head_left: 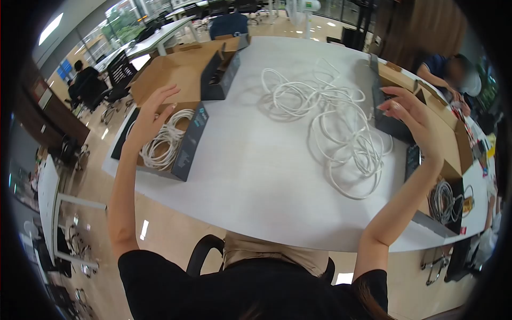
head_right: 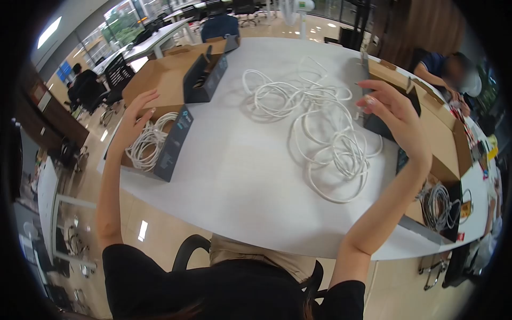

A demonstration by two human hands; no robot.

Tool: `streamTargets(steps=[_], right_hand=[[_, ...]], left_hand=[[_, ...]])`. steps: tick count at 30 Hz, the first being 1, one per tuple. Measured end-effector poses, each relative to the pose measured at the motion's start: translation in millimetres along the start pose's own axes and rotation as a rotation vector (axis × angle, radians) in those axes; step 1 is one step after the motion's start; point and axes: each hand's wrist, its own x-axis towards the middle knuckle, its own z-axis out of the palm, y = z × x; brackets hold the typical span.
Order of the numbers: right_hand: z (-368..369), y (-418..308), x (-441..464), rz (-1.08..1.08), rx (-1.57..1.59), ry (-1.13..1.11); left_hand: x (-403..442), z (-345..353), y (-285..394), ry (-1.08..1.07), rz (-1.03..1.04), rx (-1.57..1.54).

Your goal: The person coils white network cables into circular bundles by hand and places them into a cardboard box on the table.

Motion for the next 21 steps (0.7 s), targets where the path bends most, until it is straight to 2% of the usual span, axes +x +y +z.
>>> streamTargets(steps=[3, 5, 6, 8, 10, 13, 15, 16, 18, 19, 21], right_hand=[[-1.4, 9.8, 1.0, -0.004, -0.036, 0.025], [-3.1, 17.0, 2.5, 0.013, -0.090, 0.039], [-4.8, 21.4, 3.6, 0.022, -0.118, 0.058], [-7.6, 29.3, 4.9, 0.062, -0.162, 0.080], [-9.2, 32.3, 4.4, 0.080, -0.195, 0.109], [-12.9, 38.2, 4.1, 0.111, -0.230, 0.143], [-14.6, 39.8, 4.4, 0.158, -0.290, 0.161], [-15.3, 40.8, 4.8, 0.178, -0.318, 0.171], [-15.4, 47.0, 7.1, 0.189, -0.334, 0.176], [-15.1, 49.8, 9.5, 0.192, -0.342, 0.178], [-9.9, 49.6, 14.4, 0.251, -0.426, 0.173]], left_hand=[[13.0, 2.4, 93.8, 0.146, 0.285, 0.064], [6.6, 13.4, 140.9, 0.355, 0.525, 0.007], [-9.1, 13.2, 165.3, 0.302, 0.544, 0.039], [-33.2, 15.2, 221.3, 0.343, 0.578, -0.107], [-34.2, 2.0, 251.2, 0.297, 0.566, -0.329], [-27.7, -40.2, 265.2, -0.136, 0.495, -0.432], [-32.3, -36.4, 268.1, -0.138, 0.408, -0.611], [-40.7, -24.4, 271.8, 0.008, 0.345, -0.755], [-36.8, 10.4, 256.2, 0.392, 0.529, -0.813], [-19.4, 40.2, 235.5, 0.627, 0.777, -0.715], [-1.9, 51.2, 229.6, 0.650, 0.805, -0.542]])
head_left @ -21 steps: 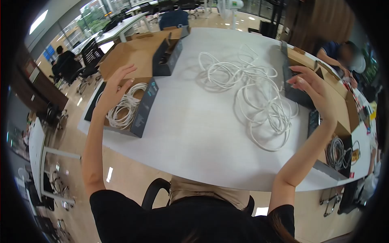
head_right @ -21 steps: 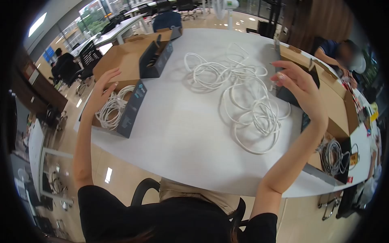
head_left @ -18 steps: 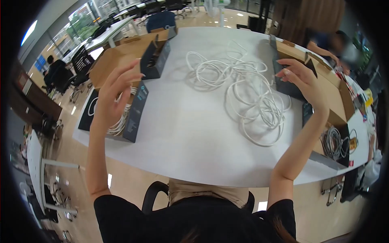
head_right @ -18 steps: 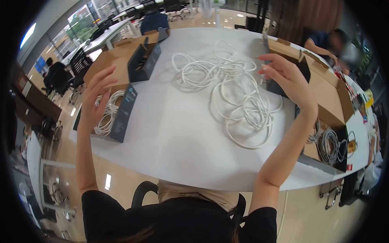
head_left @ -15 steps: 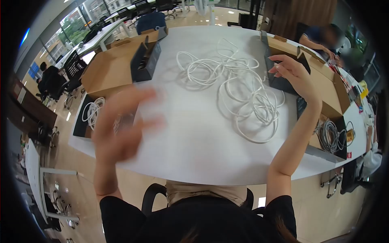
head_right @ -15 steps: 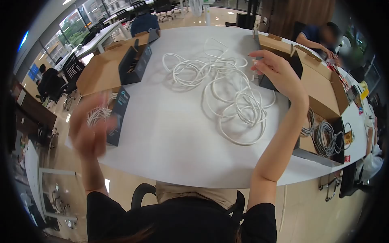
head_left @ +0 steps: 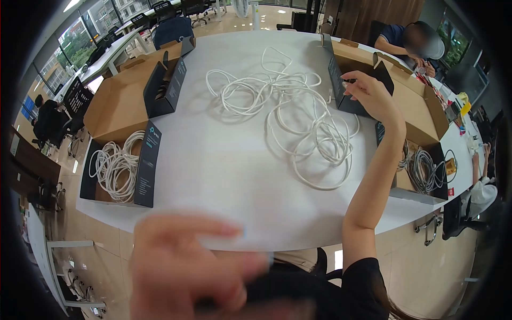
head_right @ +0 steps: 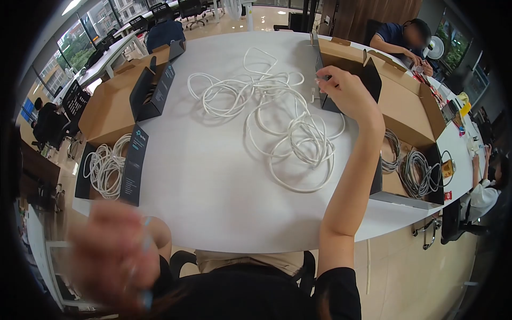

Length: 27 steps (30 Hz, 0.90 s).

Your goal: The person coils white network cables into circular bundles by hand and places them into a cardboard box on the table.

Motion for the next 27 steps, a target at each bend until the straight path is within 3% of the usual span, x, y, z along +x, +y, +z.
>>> streamTargets(steps=[2, 4, 7, 11, 14, 17, 20, 22, 24, 27], right_hand=[[5.7, -2.6, 3.5, 0.022, -0.058, -0.017], [12.6, -1.9, 7.3, 0.012, -0.081, -0.049], [24.5, 7.0, 17.1, -0.027, -0.057, -0.099], [52.6, 38.5, 35.0, -0.068, -0.200, -0.005], [66.5, 49.8, 41.4, 0.069, -0.195, -0.146], [73.8, 51.0, 42.2, 0.024, -0.186, -0.241], [79.2, 67.0, 48.5, -0.047, -0.171, -0.205], [75.0, 68.5, 51.8, -0.028, -0.054, -0.074], [67.5, 67.6, 51.6, -0.001, 0.017, 0.045], [52.4, 55.9, 46.1, -0.020, 0.011, 0.208]], left_hand=[[8.9, 8.1, -20.6, -0.200, -0.229, 0.097], [2.5, 23.7, -80.8, -0.295, -0.230, 0.105], [-45.8, 34.1, -161.1, -0.557, -0.610, 0.019], [-159.6, 49.7, -238.4, -0.748, -0.574, 0.277], [-164.3, 52.1, -240.5, -0.893, -0.714, 0.282], [-150.3, 47.2, -238.7, -1.004, -0.707, 0.262], [-143.4, 38.8, -246.6, -0.641, -0.772, 0.113], [-127.1, 31.6, -243.5, -0.398, -0.766, 0.175], [-113.8, 18.6, -244.6, -0.164, -0.904, 0.129], [-105.2, -9.8, -253.9, 0.035, -0.882, -0.016]])
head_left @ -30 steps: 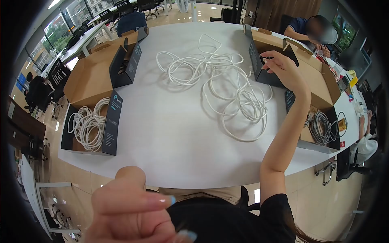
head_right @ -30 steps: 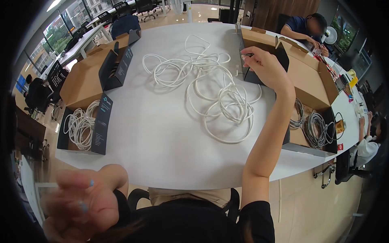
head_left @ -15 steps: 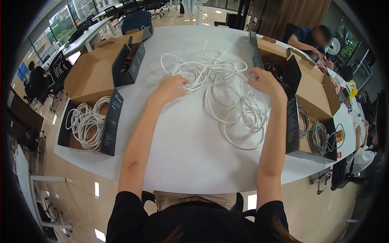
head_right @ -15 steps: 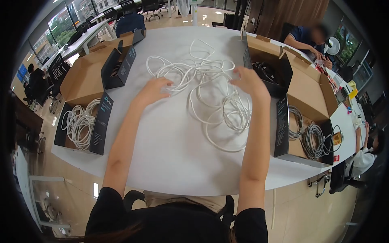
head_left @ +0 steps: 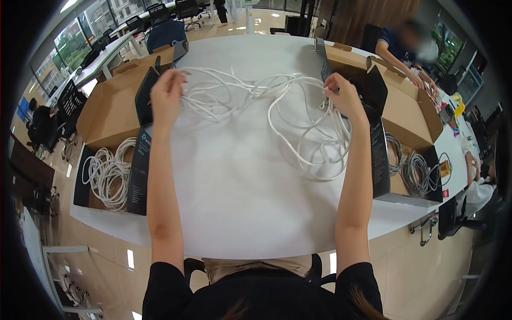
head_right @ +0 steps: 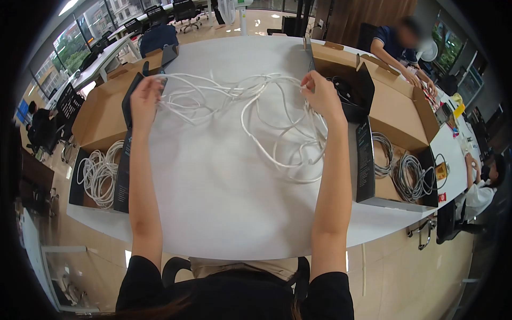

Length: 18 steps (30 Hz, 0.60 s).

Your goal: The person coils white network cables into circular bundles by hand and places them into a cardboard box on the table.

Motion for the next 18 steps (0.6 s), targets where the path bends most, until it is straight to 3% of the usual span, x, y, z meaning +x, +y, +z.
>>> streamTargets(steps=[4, 7, 11, 14, 18], right_hand=[[-6.1, -3.2, 0.7, 0.006, 0.028, 0.143], [-11.5, 7.1, 1.8, 0.001, 0.045, 0.172], [-16.5, 9.8, 1.2, 0.026, 0.088, 0.213], [-17.9, 11.6, 1.4, 0.025, 0.102, 0.200], [-8.5, 12.9, 2.5, 0.033, -0.001, 0.219]], left_hand=[[3.0, -19.7, 40.4, 0.278, -0.125, -0.206], [1.0, -35.9, 60.3, 0.478, -0.091, -0.597], [2.7, -41.7, 55.8, 0.548, 0.047, -0.831], [-0.3, -22.6, 70.5, 0.507, -0.011, -0.614], [-4.2, -5.9, 72.7, 0.172, -0.087, -0.387]])
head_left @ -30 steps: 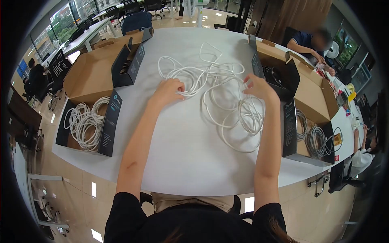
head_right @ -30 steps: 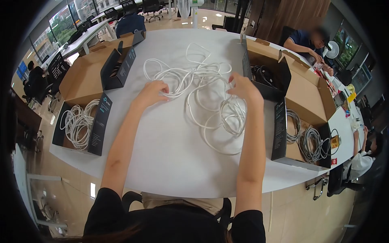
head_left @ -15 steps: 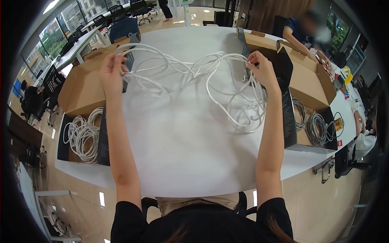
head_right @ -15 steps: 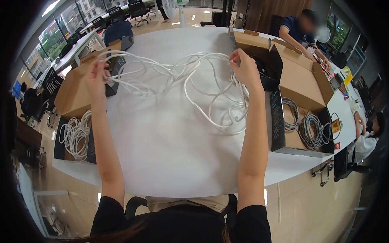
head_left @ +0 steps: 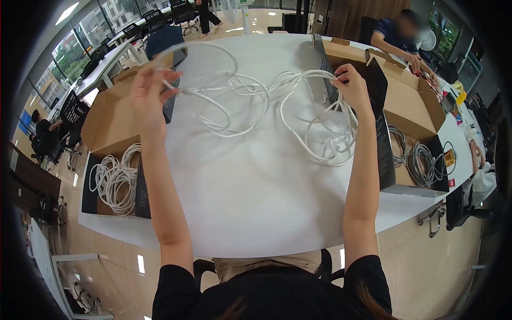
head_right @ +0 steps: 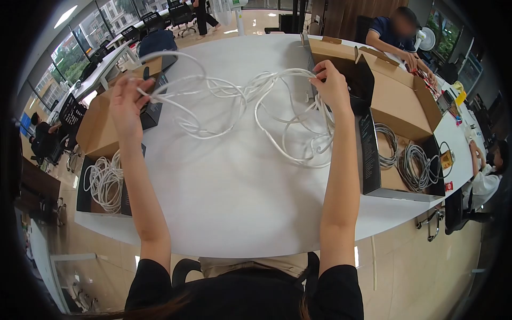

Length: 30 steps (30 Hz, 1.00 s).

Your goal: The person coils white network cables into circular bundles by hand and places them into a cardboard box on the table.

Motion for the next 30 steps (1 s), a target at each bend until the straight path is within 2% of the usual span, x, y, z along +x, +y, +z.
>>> streamTargets(steps=[2, 7, 8, 11, 12, 13, 15, 18, 21, 24, 27, 28, 30], right_hand=[[6.3, -2.8, -2.2, -0.011, -0.045, -0.013], [8.3, -29.6, -9.0, 0.045, 0.060, -0.369], [10.7, -38.5, -12.3, 0.066, 0.088, -0.428], [20.3, -51.0, -17.1, 0.114, 0.284, -0.594], [20.7, -52.2, -16.9, 0.126, 0.358, -0.640], [20.9, -52.6, -16.1, 0.138, 0.432, -0.684], [18.1, -30.2, -8.0, 0.006, 0.414, -0.606], [10.0, -10.2, 0.3, -0.043, 0.216, -0.378], [7.8, 7.9, -4.1, 0.006, 0.044, -0.279], [19.4, 35.7, -4.2, -0.075, -0.172, -0.378], [26.9, 35.0, -8.8, -0.011, -0.224, -0.473], [28.7, 40.1, -8.6, -0.046, -0.205, -0.466], [28.4, 39.7, -5.7, 0.019, -0.174, -0.281]], left_hand=[[-5.3, 11.6, 0.8, -0.060, 0.035, 0.159], [-6.7, 16.7, -15.8, -0.216, 0.026, 0.377], [-3.0, 10.7, -24.9, -0.289, -0.022, 0.558], [-15.1, 18.1, -26.0, -0.498, 0.102, 0.803], [-14.7, 17.7, -28.5, -0.571, 0.202, 0.812], [-14.3, 18.2, -29.5, -0.582, 0.218, 0.789], [-17.0, 24.9, -27.1, -0.606, 0.247, 0.740], [-27.4, 37.9, -10.2, -0.698, 0.013, 0.663], [-35.8, 46.1, -13.0, -0.944, -0.116, 0.532], [-50.4, 57.3, -30.4, -1.157, -0.207, 0.506], [-78.8, 66.3, -63.5, -1.273, -0.042, 0.564], [-86.4, 71.6, -69.8, -1.341, -0.112, 0.573], [-95.5, 80.3, -75.4, -1.477, -0.257, 0.589]])
